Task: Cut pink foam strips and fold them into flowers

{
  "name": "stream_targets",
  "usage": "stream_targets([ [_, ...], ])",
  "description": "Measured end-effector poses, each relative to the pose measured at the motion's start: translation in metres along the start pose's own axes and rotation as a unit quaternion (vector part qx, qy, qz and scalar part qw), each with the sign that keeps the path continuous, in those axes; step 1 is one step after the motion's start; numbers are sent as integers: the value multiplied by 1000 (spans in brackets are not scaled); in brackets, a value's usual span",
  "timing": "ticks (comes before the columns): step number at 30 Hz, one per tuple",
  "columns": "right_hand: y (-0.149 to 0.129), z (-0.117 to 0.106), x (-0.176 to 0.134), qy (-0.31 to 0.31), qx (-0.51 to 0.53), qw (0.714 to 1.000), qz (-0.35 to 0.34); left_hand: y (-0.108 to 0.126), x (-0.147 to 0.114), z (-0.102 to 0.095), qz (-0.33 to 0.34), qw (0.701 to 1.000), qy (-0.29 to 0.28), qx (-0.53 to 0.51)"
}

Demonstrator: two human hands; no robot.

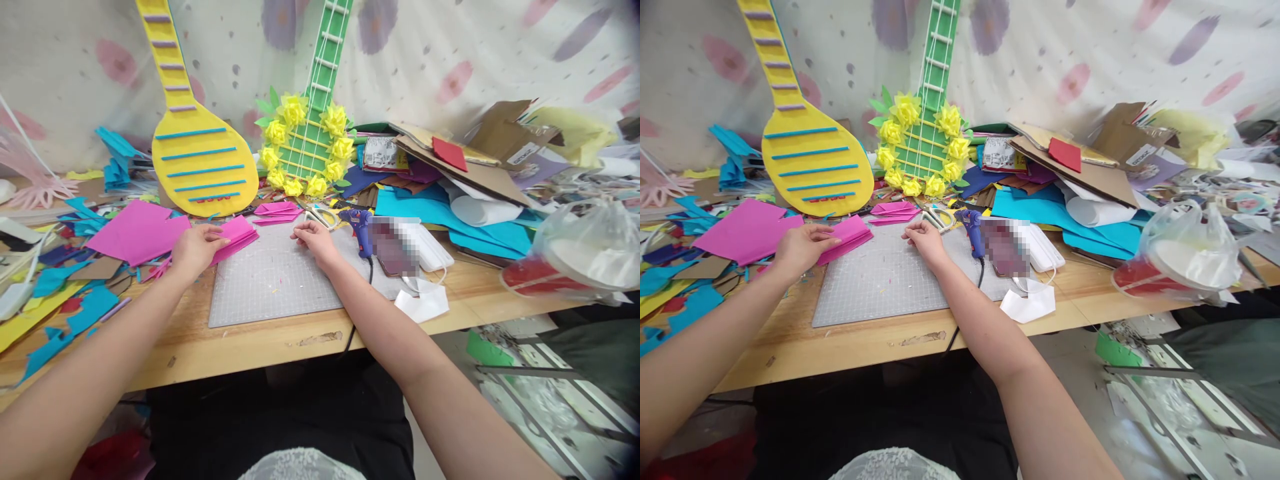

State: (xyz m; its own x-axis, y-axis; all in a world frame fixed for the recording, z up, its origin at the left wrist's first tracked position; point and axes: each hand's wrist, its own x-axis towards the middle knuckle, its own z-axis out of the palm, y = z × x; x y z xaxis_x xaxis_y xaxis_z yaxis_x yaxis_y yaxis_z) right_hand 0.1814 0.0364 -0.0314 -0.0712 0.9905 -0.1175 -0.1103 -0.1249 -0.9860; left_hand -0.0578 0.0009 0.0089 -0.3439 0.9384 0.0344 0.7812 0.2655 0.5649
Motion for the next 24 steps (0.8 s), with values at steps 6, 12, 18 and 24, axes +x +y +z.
stream_targets([
  [6,-4,1,-3,-20,-19,1000,-1,-10,10,6,-31,991,-5,-129],
  [12,0,0,-1,-18,-37,999,-4,-10,21,4,-50,950,19,-307],
  [18,2,-7,4,-4,-159,980,-119,23,-11,17,155,960,57,-228],
  [24,-13,-24,-6,-141,-404,851,-304,38,-48,65,307,951,-7,15],
])
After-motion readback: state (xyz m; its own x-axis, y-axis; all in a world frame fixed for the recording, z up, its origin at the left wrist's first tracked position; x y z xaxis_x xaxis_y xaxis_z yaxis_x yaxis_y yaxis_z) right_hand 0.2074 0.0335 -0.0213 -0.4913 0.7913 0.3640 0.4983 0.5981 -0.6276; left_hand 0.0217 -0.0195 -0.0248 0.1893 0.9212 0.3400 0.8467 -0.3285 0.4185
